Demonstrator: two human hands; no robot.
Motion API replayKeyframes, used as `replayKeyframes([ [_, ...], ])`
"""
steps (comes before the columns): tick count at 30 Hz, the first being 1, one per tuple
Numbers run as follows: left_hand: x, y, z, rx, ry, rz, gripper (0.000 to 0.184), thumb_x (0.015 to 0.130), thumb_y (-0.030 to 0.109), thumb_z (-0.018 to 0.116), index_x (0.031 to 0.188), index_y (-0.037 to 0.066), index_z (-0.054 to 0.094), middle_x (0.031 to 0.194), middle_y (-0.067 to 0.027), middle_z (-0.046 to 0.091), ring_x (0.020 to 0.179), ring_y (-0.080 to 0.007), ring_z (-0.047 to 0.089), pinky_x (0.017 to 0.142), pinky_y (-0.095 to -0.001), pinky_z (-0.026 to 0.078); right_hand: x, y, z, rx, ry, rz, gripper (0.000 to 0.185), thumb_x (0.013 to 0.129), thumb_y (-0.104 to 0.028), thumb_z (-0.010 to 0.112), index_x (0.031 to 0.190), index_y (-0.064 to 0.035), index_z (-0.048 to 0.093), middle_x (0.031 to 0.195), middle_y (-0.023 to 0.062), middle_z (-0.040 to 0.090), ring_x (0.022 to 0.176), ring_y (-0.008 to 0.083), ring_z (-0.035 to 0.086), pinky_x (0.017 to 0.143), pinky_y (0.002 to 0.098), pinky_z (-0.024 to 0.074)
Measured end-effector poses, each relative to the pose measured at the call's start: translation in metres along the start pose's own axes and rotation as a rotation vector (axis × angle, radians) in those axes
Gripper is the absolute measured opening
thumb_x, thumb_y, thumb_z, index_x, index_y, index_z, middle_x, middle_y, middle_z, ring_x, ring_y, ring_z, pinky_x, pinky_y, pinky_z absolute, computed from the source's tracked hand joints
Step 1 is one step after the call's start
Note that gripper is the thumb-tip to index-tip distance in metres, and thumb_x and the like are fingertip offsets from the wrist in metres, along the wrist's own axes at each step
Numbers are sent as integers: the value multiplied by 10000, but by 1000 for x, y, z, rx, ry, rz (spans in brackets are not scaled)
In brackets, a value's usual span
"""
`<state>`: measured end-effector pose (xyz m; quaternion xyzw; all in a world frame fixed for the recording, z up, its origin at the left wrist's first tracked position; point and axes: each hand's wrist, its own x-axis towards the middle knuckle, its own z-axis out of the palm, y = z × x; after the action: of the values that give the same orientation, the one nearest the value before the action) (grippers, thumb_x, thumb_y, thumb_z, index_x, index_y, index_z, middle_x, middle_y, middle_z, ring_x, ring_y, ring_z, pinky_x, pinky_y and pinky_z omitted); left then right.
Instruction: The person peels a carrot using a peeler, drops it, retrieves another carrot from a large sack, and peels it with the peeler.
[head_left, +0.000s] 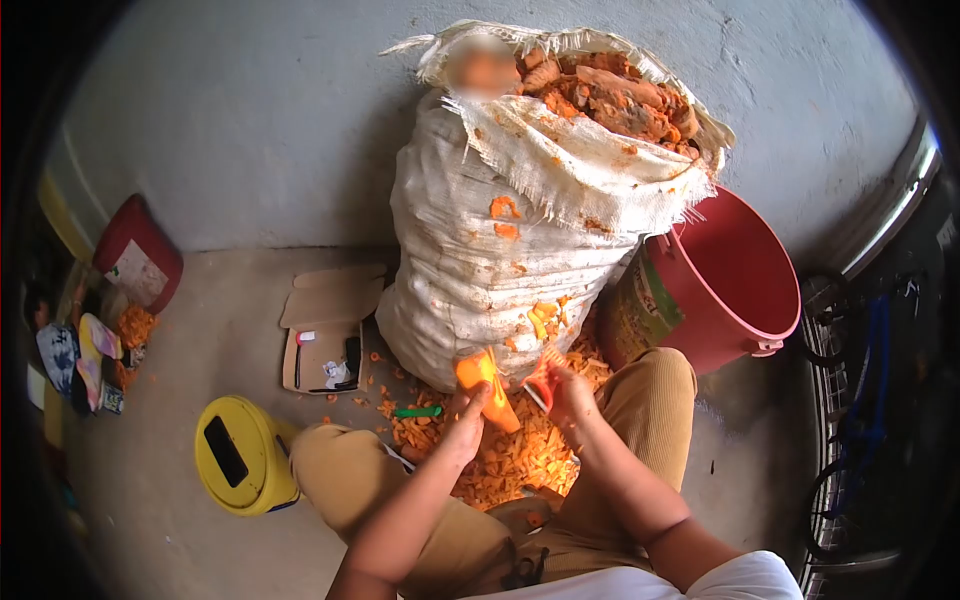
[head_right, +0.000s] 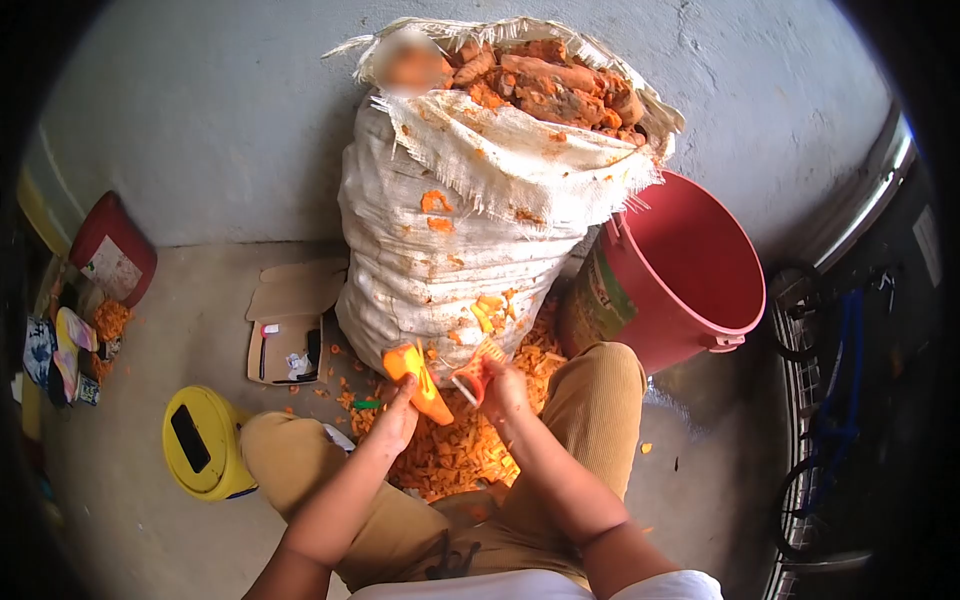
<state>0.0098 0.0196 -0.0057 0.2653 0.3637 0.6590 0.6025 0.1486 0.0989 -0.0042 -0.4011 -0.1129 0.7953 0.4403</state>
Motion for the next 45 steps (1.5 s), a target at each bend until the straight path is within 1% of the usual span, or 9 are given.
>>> replayKeyframes([
  [1, 0, 0, 1, -22, 3, 52, 380, 787, 323, 549, 1052, 79, 427, 944, -60, 525, 961, -148, 455, 868, -321, 335, -1, 6, -6, -129, -38, 163, 186, 848, -176, 365, 869, -45, 496, 841, 70, 537, 790, 199, 522, 768, 406, 406],
  [6, -5, -7, 10, 14, -60, 128, 501, 724, 104, 633, 1140, 60, 357, 1192, -60, 365, 1041, -160, 407, 901, -310, 337, -21, 7, 15, 216, 127, 328, 211, 862, -206, 351, 861, -54, 497, 764, 63, 521, 671, 192, 494, 689, 328, 430],
  [10, -10, -2, 9, 856, -219, 399, 667, 666, 41, 671, 1217, 61, 296, 1216, -71, 355, 1108, -168, 387, 892, -302, 356, 16, -3, -19, 212, 94, 211, 245, 870, -220, 303, 931, -46, 464, 834, 101, 520, 692, 240, 494, 665, 356, 440],
  [14, -25, 12, 23, 45, -385, -301, 757, 681, 77, 663, 1278, 63, 197, 1194, -106, 391, 999, -222, 491, 788, -327, 452, 13, -28, -9, 107, 73, 33, 241, 865, -220, 325, 927, -22, 449, 823, 117, 531, 583, 212, 489, 534, 325, 450],
  [21, -14, 10, 7, 37, -286, -632, 583, 725, 108, 612, 1212, 28, 302, 1060, -108, 499, 938, -202, 527, 709, -311, 495, 6, -35, 22, -236, -38, -336, 127, 807, -71, 481, 899, 10, 449, 718, 66, 541, 593, 153, 541, 536, 255, 464],
  [28, -15, -2, 1, 797, -75, 32, 481, 629, 62, 695, 1038, -29, 458, 963, -75, 538, 817, -127, 527, 750, -244, 411, -6, -53, 25, -685, 57, -711, 233, 744, -12, 574, 925, 31, 433, 860, 116, 569, 739, 143, 567, 641, 238, 468],
  [33, -18, 3, 6, 791, -46, 18, 451, 632, 57, 691, 1018, -33, 475, 904, -62, 558, 809, -117, 531, 748, -236, 413, -14, -15, 14, -1086, 50, -916, 283, 725, 2, 601, 957, 35, 443, 875, 100, 561, 776, 109, 542, 641, 224, 457],
  [41, -23, 6, 4, 379, -15, -265, 418, 683, 60, 643, 1046, -35, 459, 895, -87, 550, 788, -137, 555, 676, -251, 476, 8, -96, 9, -679, 380, -1029, 202, 737, -52, 601, 867, 32, 471, 784, 102, 582, 658, 126, 561, 583, 234, 460],
  [45, -23, 14, 14, 87, -45, -357, 415, 714, 57, 605, 1083, -25, 435, 918, -85, 533, 776, -144, 562, 660, -264, 506, -6, -38, 17, -1046, -14, -979, 295, 714, -76, 636, 949, 22, 488, 789, 108, 574, 755, 149, 549, 675, 267, 451],
])
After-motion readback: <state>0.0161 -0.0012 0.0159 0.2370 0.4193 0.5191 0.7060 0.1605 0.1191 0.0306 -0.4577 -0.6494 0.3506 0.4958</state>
